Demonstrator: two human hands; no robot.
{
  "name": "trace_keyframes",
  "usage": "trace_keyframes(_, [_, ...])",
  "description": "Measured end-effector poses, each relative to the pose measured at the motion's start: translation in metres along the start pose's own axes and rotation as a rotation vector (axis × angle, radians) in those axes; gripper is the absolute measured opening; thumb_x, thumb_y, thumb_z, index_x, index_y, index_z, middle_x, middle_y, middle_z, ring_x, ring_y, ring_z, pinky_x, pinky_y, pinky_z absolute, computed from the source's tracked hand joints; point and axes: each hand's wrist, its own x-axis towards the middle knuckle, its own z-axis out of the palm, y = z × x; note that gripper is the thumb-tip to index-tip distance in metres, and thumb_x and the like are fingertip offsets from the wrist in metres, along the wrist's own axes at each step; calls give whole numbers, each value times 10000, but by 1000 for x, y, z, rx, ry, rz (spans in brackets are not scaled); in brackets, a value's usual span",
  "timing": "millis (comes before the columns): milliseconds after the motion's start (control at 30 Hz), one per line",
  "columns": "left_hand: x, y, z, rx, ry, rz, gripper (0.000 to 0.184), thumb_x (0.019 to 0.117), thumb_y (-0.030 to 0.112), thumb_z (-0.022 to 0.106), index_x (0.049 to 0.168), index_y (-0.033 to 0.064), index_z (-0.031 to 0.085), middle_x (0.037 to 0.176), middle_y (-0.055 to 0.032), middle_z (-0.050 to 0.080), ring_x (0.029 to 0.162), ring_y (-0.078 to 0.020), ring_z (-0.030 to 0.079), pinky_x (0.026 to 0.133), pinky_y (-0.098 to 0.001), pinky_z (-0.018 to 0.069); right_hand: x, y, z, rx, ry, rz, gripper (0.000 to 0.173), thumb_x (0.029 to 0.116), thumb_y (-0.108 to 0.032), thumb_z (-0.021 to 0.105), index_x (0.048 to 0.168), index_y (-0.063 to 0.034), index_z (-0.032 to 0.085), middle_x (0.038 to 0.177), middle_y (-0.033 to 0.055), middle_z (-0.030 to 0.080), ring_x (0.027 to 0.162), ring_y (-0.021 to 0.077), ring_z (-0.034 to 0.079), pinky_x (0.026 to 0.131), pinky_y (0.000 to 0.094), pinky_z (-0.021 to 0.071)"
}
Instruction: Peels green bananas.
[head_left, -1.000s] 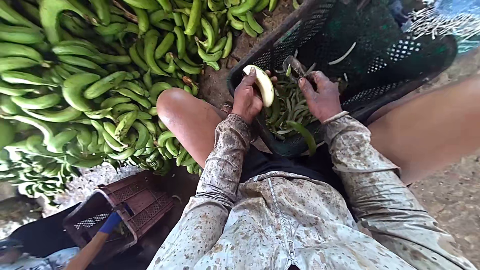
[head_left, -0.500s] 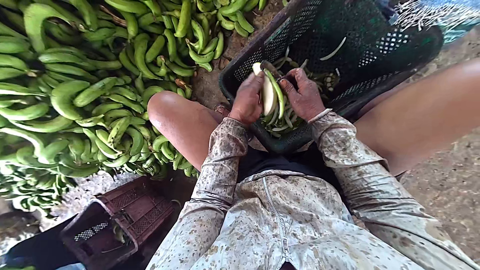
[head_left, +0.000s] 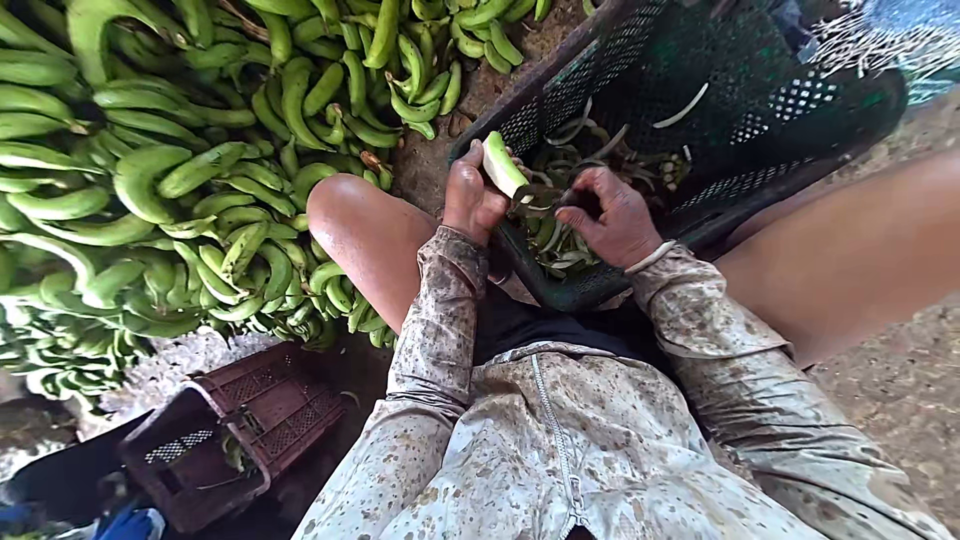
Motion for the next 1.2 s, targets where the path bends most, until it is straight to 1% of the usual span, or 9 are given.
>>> trace_keyframes(100, [-9,-9,3,126,-48,-45,315,1118,301,337,1202,59,521,937,-103,610,783,-199,644,725,-367,593,6,-4,3,-76,-26,6,485,1020,-404,607,1239,28,616,1149,211,692,1079,358,675,967,592,499])
trace_keyframes(233, [-27,-33,2,458,-238,-41,309,1119,235,368,1285,50,552,1064,-89,675,972,-186,679,886,-398,580,28,-2,-11,-38,-40,306,479,1083,-406,482,1330,-4,566,1197,207,676,1117,329,672,991,540,515])
trace_keyframes(367, [-27,-19,-6,489,-428,-56,421,1125,279,268,1313,85,590,950,-73,676,773,-166,658,682,-323,582,31,6,-27,-52,40,488,459,1095,-416,445,1299,-27,579,1148,200,685,1088,319,678,974,536,514])
trace_keyframes(567, [-6,-1,-4,108,-154,-57,407,1111,404,338,1153,66,560,869,-102,628,666,-190,631,588,-322,575,0,-2,-14,26,-34,97,444,1022,-364,601,1244,19,619,1116,179,695,1022,256,690,936,462,559])
trace_keyframes(700, [-7,-14,-1,211,-217,-140,371,1110,386,351,1146,84,564,884,-88,627,716,-185,636,650,-339,583,9,-3,0,3,-73,31,476,1016,-399,621,1251,14,614,1121,188,697,1009,291,697,920,503,563])
trace_keyframes(867, [-28,-20,-6,610,-392,-65,332,1106,305,381,1275,109,588,1018,-47,683,860,-143,673,767,-336,595,36,6,-22,9,121,517,519,1056,-446,532,1345,-15,548,1210,221,668,1134,356,662,995,568,510])
trace_keyframes(967, [-35,-12,-12,1239,-465,215,419,1055,286,553,1466,208,571,1346,-29,661,1154,-167,660,976,-430,564,24,-1,-37,161,300,624,550,1061,-453,516,1370,2,528,1139,230,669,1016,352,681,900,564,568])
trace_keyframes(1067, [-16,-20,-6,1481,-336,339,392,988,227,658,1328,33,644,1294,-164,644,1184,-257,626,1033,-473,503,21,-12,-45,491,437,711,471,1077,-376,532,1363,-2,537,1133,219,666,935,302,676,837,484,571])
trace_keyframes(1200, [-29,-23,40,1366,-324,510,326,955,147,685,1241,-7,669,1179,-139,687,1062,-192,671,960,-405,550,17,-24,-66,868,822,587,311,1095,-236,504,1273,14,555,911,117,628,691,156,607,654,318,548])
